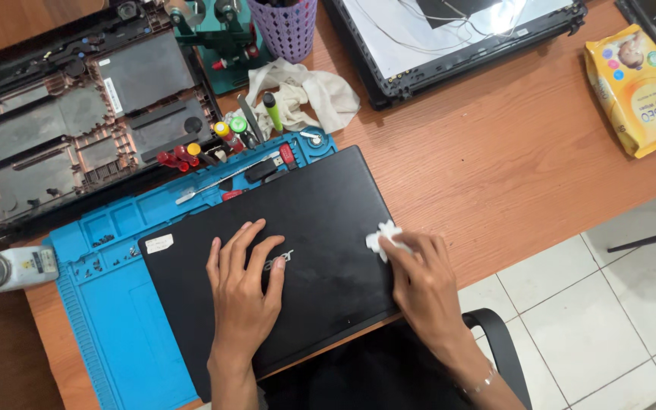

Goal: The person wipes the internal components of an open laptop using a cloth, fits a plastic cover back into the laptop's base, and سپس closes the lid and wipes the exterior casing with the cloth.

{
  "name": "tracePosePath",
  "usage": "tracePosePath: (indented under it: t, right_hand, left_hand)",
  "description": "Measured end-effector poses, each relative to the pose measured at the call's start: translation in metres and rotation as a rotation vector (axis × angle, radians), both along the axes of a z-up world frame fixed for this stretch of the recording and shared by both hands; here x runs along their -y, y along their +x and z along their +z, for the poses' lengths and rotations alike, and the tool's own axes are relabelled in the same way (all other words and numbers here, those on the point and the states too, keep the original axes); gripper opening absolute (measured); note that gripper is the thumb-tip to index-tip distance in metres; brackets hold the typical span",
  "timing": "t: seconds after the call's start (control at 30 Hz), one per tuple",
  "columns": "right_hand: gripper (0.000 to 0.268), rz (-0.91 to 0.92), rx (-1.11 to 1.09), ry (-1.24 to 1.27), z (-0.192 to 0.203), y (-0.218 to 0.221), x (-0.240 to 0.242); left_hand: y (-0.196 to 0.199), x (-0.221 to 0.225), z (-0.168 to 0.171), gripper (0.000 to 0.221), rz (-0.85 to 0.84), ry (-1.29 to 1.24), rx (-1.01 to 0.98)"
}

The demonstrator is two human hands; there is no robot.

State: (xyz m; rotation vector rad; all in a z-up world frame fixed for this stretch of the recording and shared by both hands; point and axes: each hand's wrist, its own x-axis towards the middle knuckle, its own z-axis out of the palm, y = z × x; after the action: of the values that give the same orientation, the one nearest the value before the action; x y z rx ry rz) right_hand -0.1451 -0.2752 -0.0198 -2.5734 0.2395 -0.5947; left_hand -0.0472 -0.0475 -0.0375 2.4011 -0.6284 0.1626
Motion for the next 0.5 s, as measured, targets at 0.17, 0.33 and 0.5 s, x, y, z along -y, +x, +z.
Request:
tracePosePath:
  t: [0.17, 0.33, 0.5]
  right_hand:
    - [0.025, -0.041, 0.053, 0.047, 0.0, 0.014, -0.001]
    - [0.023, -0.106, -0.099, 0.137, 0.009, -0.021, -0.001]
    - [0.022, -0.118, -0.055, 0.168, 0.007, -0.015, 0.001]
  left_hand:
    - [0.0, 0.0, -0.001, 0.024, 0.001, 0.004, 0.008]
    - [0.001, 0.001, 0.0, 0.024, -0.002, 0.006, 0.002]
    - [0.001, 0.0, 0.001, 0.024, 0.0, 0.013, -0.003]
